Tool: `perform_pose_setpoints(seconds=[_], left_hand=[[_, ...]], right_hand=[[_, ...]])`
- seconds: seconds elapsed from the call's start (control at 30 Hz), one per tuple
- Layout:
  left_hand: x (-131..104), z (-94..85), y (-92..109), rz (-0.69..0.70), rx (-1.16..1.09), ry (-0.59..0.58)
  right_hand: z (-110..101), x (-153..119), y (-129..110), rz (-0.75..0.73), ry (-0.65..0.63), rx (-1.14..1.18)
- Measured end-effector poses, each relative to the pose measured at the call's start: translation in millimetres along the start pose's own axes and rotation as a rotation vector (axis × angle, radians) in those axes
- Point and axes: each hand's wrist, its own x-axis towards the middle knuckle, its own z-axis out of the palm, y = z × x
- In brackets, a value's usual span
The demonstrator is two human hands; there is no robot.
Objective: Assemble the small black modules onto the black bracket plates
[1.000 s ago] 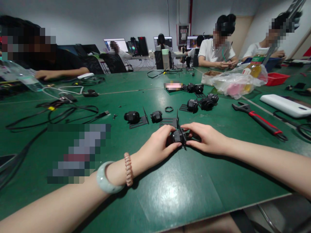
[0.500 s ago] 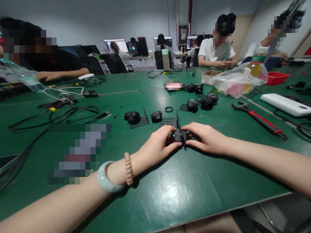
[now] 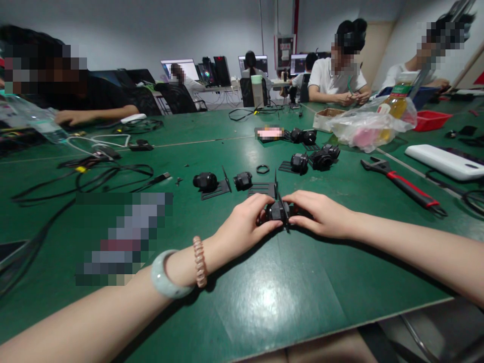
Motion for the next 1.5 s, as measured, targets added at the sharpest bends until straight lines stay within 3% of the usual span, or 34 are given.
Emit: perform_pose_setpoints(seconds=[1.5], left_hand=[[-4.9,4.6,2.2,0.136,0.097,0.028]], right_hand=[[2.1,3.4,-0.5,0.049,-0.032,0.052]])
